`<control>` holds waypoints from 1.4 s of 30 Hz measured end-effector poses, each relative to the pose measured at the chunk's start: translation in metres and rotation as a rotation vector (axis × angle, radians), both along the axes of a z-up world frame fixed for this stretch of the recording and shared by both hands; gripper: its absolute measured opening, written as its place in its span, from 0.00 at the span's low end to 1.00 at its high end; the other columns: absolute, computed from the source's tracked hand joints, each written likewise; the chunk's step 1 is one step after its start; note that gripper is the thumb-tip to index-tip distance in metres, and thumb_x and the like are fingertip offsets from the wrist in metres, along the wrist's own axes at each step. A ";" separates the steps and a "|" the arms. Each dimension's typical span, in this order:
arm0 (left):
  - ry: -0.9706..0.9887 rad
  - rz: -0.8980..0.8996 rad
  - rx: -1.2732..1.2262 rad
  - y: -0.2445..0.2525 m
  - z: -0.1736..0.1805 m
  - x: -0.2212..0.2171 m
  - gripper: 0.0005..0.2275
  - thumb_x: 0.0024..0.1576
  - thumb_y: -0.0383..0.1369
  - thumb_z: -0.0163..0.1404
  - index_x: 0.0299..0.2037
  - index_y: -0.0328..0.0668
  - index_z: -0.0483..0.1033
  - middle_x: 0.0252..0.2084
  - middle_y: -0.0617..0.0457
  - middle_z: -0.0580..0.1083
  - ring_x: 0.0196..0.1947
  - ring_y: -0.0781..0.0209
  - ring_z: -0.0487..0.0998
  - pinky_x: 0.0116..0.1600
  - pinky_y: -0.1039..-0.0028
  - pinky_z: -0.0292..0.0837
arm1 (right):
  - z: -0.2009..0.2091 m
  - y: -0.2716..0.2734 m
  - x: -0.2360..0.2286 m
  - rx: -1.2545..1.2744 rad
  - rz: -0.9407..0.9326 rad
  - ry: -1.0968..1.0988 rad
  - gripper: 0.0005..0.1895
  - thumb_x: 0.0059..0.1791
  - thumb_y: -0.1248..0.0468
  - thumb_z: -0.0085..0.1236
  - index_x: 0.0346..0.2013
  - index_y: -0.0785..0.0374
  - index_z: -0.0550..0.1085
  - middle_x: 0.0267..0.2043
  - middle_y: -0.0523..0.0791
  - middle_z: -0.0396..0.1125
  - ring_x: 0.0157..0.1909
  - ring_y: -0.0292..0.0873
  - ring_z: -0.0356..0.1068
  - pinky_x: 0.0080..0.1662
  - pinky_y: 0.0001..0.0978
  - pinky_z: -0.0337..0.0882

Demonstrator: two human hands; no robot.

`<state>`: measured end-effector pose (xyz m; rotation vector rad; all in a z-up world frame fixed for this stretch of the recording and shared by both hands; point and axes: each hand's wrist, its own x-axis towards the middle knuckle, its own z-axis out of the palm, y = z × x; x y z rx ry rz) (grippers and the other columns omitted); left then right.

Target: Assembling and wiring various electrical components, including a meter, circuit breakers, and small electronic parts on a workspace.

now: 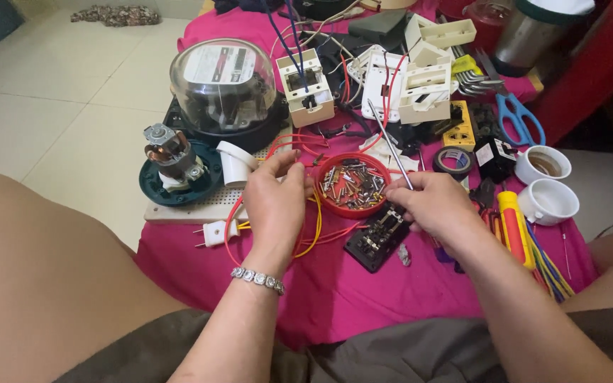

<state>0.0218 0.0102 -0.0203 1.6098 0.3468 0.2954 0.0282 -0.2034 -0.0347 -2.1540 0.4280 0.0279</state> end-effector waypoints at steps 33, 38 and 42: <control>0.004 0.066 0.074 0.011 0.006 0.014 0.19 0.54 0.27 0.50 0.57 0.49 0.79 0.52 0.41 0.76 0.52 0.41 0.80 0.55 0.61 0.77 | 0.022 0.075 0.045 -0.695 0.434 0.004 0.12 0.46 0.55 0.58 0.40 0.43 0.85 0.41 0.52 0.77 0.53 0.62 0.75 0.55 0.55 0.73; -0.018 0.050 0.021 0.008 0.006 0.014 0.18 0.54 0.25 0.50 0.56 0.44 0.79 0.51 0.37 0.76 0.47 0.42 0.83 0.48 0.64 0.81 | 0.012 0.066 0.044 -0.703 0.416 -0.039 0.12 0.48 0.52 0.56 0.40 0.47 0.84 0.39 0.53 0.75 0.51 0.62 0.75 0.54 0.57 0.74; -0.063 0.015 -0.012 0.001 -0.001 0.016 0.17 0.54 0.24 0.50 0.54 0.39 0.80 0.47 0.35 0.77 0.37 0.45 0.86 0.40 0.66 0.85 | 0.025 0.063 0.034 -0.666 0.444 -0.058 0.14 0.49 0.53 0.55 0.39 0.54 0.83 0.40 0.56 0.75 0.52 0.65 0.74 0.53 0.60 0.73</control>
